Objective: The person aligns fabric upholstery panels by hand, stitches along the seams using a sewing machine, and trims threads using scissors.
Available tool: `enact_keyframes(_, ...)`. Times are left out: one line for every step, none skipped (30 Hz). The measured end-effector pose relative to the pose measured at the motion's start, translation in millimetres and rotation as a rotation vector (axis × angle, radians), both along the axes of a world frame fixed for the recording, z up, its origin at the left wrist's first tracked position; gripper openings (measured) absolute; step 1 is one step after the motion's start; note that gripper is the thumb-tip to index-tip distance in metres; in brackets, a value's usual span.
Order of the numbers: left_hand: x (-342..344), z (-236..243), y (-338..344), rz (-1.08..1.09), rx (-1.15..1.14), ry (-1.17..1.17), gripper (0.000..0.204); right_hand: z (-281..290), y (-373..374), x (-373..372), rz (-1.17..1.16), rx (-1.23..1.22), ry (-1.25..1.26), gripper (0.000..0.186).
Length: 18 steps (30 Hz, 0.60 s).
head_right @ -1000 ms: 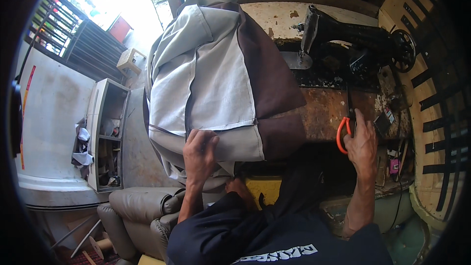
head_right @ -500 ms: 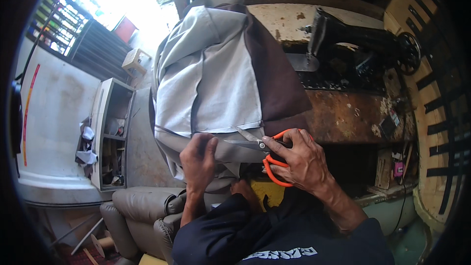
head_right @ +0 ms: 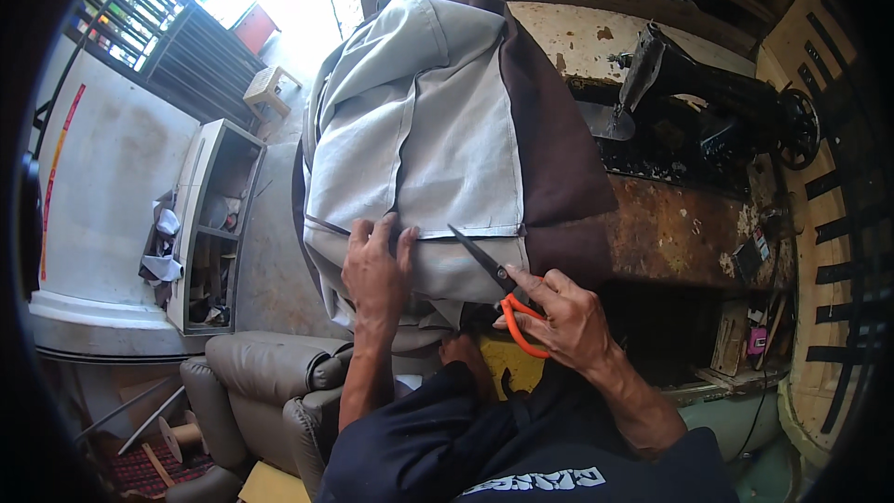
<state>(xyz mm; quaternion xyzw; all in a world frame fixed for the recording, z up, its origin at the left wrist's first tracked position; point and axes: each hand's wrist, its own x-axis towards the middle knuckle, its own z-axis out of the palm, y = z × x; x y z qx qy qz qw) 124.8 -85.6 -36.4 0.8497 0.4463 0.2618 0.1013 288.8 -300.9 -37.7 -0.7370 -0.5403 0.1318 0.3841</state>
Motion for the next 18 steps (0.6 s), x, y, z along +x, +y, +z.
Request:
enact_keyframes(3, -2, 0, 0.021, 0.012, 0.061, 0.031, 0, 0, -1, 0.023, -0.004, 0.014, 0.069)
enact_keyframes(6, -3, 1, 0.054, -0.028, 0.056, 0.029, 1, 0, -2, 0.045, -0.008, 0.029, 0.066)
enact_keyframes(9, -1, 5, 0.051, -0.029, 0.056, 0.029, 1, -1, -2, 0.042, -0.009, 0.028, 0.066)
enact_keyframes(11, 0, 12, 0.072, -0.094, 0.064, 0.028, 2, -1, -2, 0.037, -0.008, 0.009, 0.066)
enact_keyframes(11, 1, 16, 0.093, -0.157, 0.073, 0.027, 3, -2, -2, 0.033, -0.007, -0.011, 0.067)
enact_keyframes(13, -2, 20, 0.070, -0.119, 0.039, 0.022, 0, -2, -1, 0.033, -0.001, -0.013, 0.067)
enact_keyframes(9, -3, 22, 0.072, -0.112, 0.036, 0.022, -5, -2, -1, 0.042, 0.039, 0.007, 0.067)
enact_keyframes(0, -3, 22, 0.011, -0.221, -0.164, 0.020, -8, -2, 0, 0.051, 0.078, 0.028, 0.068)
enact_keyframes(-9, -6, 22, -0.050, -0.330, -0.359, 0.018, -10, 0, 1, 0.054, 0.085, 0.030, 0.068)
enact_keyframes(-17, -3, 19, 0.018, -0.477, -0.590, 0.016, -8, -2, 0, 0.068, 0.050, 0.051, 0.068)
enact_keyframes(-29, -8, 20, 0.045, -0.567, -0.713, 0.015, -5, -4, -1, 0.083, 0.014, 0.072, 0.068)
enact_keyframes(-38, -7, 17, 0.059, -0.651, -0.827, 0.013, -2, -3, -1, 0.095, 0.002, 0.079, 0.067)
enact_keyframes(-44, -6, 14, 0.074, -0.734, -0.942, 0.012, -3, -1, -2, 0.101, 0.001, 0.082, 0.067)
enact_keyframes(-46, -5, 12, 0.081, -0.731, -0.942, 0.012, -5, 2, -4, 0.158, 0.025, 0.211, 0.067)
enact_keyframes(-47, -3, 10, 0.077, -0.742, -0.955, 0.011, -8, 7, -5, 0.219, 0.049, 0.338, 0.067)
enact_keyframes(-48, -2, 8, 0.074, -0.754, -0.968, 0.011, -13, 11, -10, 0.231, 0.048, 0.338, 0.067)
enact_keyframes(-49, -3, 9, 0.083, -0.746, -0.972, 0.011, -20, 15, -18, 0.291, 0.004, 0.536, 0.068)
enact_keyframes(-46, -2, 9, 0.065, -0.751, -0.994, 0.011, -23, 19, -23, 0.339, -0.044, 0.727, 0.070)
